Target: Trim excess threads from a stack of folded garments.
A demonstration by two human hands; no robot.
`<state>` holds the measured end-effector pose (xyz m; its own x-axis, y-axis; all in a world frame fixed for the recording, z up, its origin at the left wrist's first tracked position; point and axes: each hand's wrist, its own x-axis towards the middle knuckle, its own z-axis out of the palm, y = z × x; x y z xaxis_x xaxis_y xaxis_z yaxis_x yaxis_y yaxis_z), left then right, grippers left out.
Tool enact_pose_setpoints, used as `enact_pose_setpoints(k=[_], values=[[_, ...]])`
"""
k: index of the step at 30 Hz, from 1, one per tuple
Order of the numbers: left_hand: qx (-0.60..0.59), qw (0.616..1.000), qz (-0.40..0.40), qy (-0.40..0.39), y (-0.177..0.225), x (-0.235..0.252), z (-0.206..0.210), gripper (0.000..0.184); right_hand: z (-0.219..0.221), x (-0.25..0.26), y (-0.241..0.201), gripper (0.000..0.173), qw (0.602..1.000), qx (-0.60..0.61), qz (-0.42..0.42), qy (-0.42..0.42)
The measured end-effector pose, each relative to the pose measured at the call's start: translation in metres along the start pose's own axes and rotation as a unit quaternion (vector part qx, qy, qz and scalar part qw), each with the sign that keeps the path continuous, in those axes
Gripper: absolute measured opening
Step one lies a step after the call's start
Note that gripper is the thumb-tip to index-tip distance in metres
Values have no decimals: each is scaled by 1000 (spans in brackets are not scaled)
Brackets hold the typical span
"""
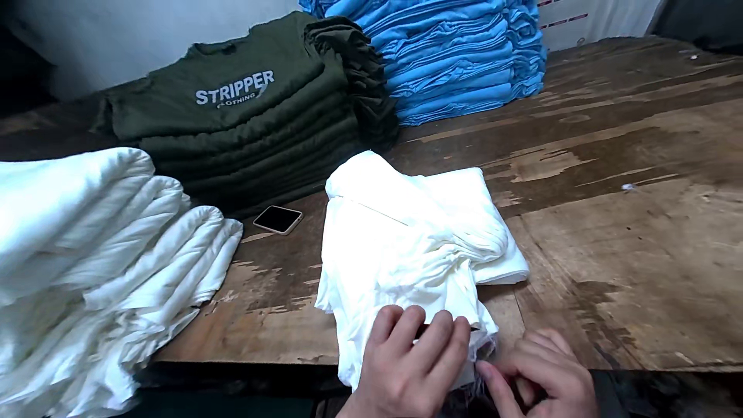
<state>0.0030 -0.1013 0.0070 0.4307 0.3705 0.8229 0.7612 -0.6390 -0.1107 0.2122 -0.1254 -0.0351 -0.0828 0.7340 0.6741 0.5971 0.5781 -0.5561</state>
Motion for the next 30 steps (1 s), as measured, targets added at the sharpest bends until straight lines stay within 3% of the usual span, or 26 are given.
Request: enact_pose_setpoints(k=[2, 5, 8, 16, 19, 21, 23, 26, 28, 30], values=[[2, 1000, -10, 2, -4, 0, -2, 15, 0, 5, -6, 44, 996, -86, -11, 10], [6, 1000, -10, -1, -7, 0, -4, 11, 15, 13, -14, 33, 988, -148, -6, 43], [10, 1000, 1, -21, -4, 2, -12, 16, 17, 9, -16, 22, 994, -98, 15, 48], [-11, 998, 62, -31, -2, 5, -2, 18, 4, 2, -17, 19, 998, 27, 12, 62], [-48, 998, -18, -47, -4, 6, -1, 17, -9, 5, -10, 23, 1000, -14, 26, -3], [-91, 987, -73, -113, -7, 5, 4, 30, -8, 9, -1, 27, 997, -55, 40, -21], [-133, 975, -104, -144, -12, 2, 13, 19, 5, 12, 15, 32, 998, -55, 5, -7], [-113, 981, -128, -87, -33, 0, 4, 14, 12, 16, 36, 14, 996, 29, -82, -3], [-49, 986, -144, -71, -57, -1, -14, 10, -11, 20, 40, 14, 990, 45, -112, -68], [-1, 978, -182, -103, -69, -5, -21, 16, -42, 24, 40, 13, 976, -15, -100, -191]])
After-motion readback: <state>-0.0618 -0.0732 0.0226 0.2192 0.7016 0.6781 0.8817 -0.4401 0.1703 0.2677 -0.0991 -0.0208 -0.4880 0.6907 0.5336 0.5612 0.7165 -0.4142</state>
